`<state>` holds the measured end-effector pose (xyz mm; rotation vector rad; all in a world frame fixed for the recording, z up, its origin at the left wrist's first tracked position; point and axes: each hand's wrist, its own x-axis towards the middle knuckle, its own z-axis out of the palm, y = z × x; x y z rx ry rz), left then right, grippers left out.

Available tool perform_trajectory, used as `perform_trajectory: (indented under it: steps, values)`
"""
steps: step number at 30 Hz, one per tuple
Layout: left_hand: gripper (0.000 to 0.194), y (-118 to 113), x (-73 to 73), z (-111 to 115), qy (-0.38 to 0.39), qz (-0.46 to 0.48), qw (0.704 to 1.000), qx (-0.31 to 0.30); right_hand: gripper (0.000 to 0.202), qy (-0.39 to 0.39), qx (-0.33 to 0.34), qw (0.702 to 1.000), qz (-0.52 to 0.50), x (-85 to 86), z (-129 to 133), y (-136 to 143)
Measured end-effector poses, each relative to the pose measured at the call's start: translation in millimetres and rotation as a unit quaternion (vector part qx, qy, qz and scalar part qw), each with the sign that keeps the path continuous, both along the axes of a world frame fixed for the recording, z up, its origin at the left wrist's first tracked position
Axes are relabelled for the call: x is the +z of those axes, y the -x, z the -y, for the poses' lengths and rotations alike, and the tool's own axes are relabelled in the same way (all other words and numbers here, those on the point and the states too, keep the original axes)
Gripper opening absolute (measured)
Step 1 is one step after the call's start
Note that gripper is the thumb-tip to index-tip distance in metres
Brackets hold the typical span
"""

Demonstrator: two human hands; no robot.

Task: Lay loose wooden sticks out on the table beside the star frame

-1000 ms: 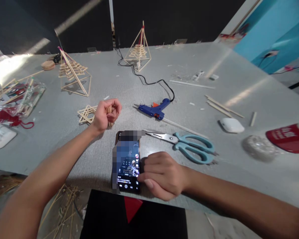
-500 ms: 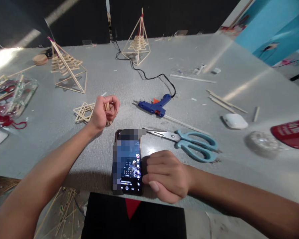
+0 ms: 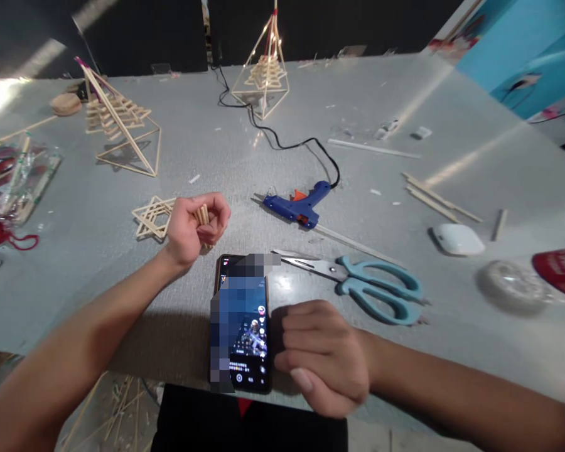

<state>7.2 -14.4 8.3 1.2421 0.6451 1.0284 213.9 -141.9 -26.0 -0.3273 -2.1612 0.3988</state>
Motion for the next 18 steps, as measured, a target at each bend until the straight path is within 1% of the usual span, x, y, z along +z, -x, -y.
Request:
perform_trajectory:
  steps: [6,12,18]
  values:
    - [0.042,-1.1,-0.3,-1.3,0.006,0.006,1.0,-0.016,0.031,0.008,-0.011,1.0,0.0,-2.9,1.0,0.3]
    - [0.041,-1.3,4.0,2.2,0.013,-0.007,1.0,0.011,0.031,0.01,-0.012,1.0,-0.006,-1.9,0.8,0.5]
    - [0.039,-0.9,1.9,3.9,-0.006,-0.004,1.0,0.013,0.03,0.001,-0.013,1.0,0.003,-1.0,1.2,-1.0]
